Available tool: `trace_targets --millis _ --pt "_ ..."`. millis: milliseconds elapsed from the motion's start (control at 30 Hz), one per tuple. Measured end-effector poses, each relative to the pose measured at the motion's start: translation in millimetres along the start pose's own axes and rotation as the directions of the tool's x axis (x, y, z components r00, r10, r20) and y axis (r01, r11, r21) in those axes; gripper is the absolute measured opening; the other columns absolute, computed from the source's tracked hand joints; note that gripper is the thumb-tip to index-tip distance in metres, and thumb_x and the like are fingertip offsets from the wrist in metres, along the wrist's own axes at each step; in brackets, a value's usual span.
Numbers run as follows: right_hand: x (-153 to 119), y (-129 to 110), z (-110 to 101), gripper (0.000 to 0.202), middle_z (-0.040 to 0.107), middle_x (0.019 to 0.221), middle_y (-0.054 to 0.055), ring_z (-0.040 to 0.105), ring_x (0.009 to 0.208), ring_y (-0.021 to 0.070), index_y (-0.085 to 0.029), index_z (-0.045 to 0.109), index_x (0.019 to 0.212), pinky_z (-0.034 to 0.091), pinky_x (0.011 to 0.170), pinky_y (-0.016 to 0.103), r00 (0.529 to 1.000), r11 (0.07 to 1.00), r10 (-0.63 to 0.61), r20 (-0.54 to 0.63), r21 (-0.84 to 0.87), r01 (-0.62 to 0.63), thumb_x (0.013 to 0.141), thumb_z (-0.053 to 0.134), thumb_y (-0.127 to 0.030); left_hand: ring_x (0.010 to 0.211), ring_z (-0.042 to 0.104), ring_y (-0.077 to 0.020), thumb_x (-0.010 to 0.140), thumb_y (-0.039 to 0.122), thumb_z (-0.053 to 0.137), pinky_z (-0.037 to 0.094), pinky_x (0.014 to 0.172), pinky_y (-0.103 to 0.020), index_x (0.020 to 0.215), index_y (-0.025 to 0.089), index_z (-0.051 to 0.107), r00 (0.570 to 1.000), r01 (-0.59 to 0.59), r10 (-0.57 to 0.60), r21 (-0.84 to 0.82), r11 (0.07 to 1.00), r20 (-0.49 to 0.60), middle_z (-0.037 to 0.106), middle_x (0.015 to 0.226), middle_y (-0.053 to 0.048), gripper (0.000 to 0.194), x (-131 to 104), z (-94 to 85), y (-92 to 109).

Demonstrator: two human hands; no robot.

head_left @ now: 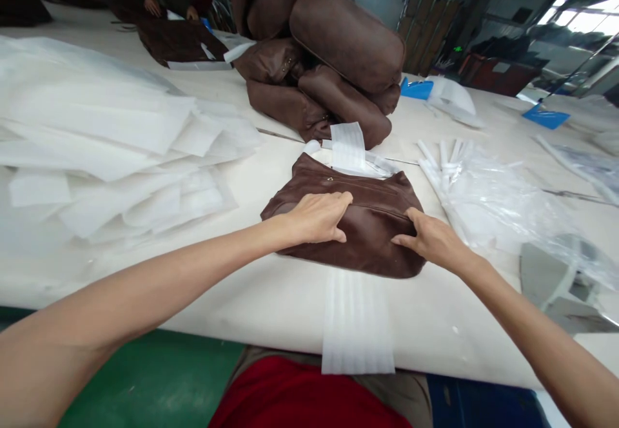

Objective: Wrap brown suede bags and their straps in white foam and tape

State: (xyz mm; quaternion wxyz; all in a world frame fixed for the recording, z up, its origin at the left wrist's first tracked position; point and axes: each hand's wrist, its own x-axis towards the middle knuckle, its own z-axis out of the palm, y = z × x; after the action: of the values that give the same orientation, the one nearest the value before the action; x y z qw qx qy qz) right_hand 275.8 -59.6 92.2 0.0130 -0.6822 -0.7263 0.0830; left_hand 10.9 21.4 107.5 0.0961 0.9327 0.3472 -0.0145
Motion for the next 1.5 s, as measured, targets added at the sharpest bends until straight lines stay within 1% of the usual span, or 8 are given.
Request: trace_targets --millis 200,333,567,800,967,1200,1367,1500 --pt "2 -33 3 0.05 0.06 0.106 0.011 0.059 0.097 0.0309 -0.021 0.049 0.113 0.039 0.071 0.035 0.955 0.957 -0.222 -0.198 -0.233 0.174 0.077 0.073 -0.048 0.079 0.066 -0.0255 0.084 0.028 0.065 0.039 0.06 -0.031 0.109 0.022 0.047 0.998 -0.066 0.066 0.014 0.998 -0.001 0.067 0.092 -0.004 0.031 8 9.1 4" --pt "15 -50 19 0.031 0.061 0.088 0.007 0.059 0.081 0.0269 -0.021 0.046 0.092 0.035 0.066 0.034 0.949 0.948 -0.222 -0.224 -0.277 0.157 0.083 0.07 -0.038 0.072 0.062 -0.0229 0.089 0.034 0.06 0.032 0.054 -0.031 0.113 0.024 0.048 0.997 -0.079 0.079 0.05 0.996 0.007 0.064 0.086 -0.002 0.029 -7 2.9 -13" --pt "0 -7 20 0.029 0.057 0.079 0.003 0.059 0.073 0.0257 -0.024 0.044 0.085 0.035 0.06 0.033 0.946 0.969 -0.221 -0.237 -0.161 0.186 0.078 0.069 -0.036 0.082 0.06 -0.0215 0.086 0.032 0.062 0.038 0.061 -0.029 0.102 0.024 0.05 0.998 0.023 -0.021 -0.02 1.0 0.064 0.06 0.095 -0.002 0.022 -52 -16.8 -52" --pt "-33 23 16 0.033 0.06 0.094 0.005 0.061 0.086 0.0252 -0.023 0.051 0.103 0.046 0.07 0.034 0.978 0.987 -0.096 -0.185 0.111 0.118 0.076 0.066 -0.034 0.087 0.058 -0.022 0.081 0.029 0.061 0.041 0.069 -0.03 0.09 0.022 0.042 0.998 0.055 -0.054 -0.105 0.993 0.017 0.056 0.096 -0.003 0.022 -56 -7.7 -60" --pt "-30 32 37 0.021 0.06 0.091 0.004 0.061 0.08 0.0221 -0.024 0.051 0.104 0.047 0.069 0.032 0.967 0.962 -0.093 -0.236 0.23 0.149 0.085 0.058 -0.029 0.091 0.057 -0.0215 0.082 0.019 0.054 0.043 0.075 -0.031 0.096 0.022 0.044 0.999 -0.038 0.036 -0.147 0.988 -0.017 0.055 0.098 -0.003 0.018 -59 3.6 -66" --pt "-31 50 79 0.025 0.059 0.084 0.004 0.06 0.074 0.0204 -0.026 0.054 0.114 0.049 0.066 0.032 0.772 0.875 -0.397 -0.497 0.047 0.481 0.093 0.05 -0.015 0.092 0.053 -0.0219 0.089 0.014 0.041 0.046 0.084 -0.035 0.095 0.02 0.049 0.957 -0.173 0.122 -0.181 0.968 -0.263 0.056 0.095 -0.008 0.012 -77 41.2 -77" --pt "-35 64 82 0.042 0.062 0.081 0.005 0.061 0.073 0.0207 -0.03 0.06 0.119 0.05 0.064 0.033 0.68 0.791 -0.605 -0.414 -0.217 0.571 0.088 0.046 -0.004 0.088 0.052 -0.02 0.093 0.008 0.031 0.046 0.081 -0.032 0.089 0.021 0.054 0.906 -0.26 0.186 -0.152 0.954 -0.381 0.058 0.094 -0.01 0.027 -86 59.7 -83" --pt "-23 53 59 0.025 0.068 0.104 0.011 0.065 0.098 0.0272 -0.022 0.064 0.101 0.053 0.082 0.041 0.477 0.582 -0.81 -0.34 -0.379 0.719 0.091 0.044 -0.011 0.08 0.05 -0.0198 0.096 0.008 0.027 0.046 0.075 -0.031 0.078 0.021 0.055 0.857 -0.305 0.246 -0.061 0.951 -0.454 0.061 0.089 -0.01 0.036 -85 70.0 -84"
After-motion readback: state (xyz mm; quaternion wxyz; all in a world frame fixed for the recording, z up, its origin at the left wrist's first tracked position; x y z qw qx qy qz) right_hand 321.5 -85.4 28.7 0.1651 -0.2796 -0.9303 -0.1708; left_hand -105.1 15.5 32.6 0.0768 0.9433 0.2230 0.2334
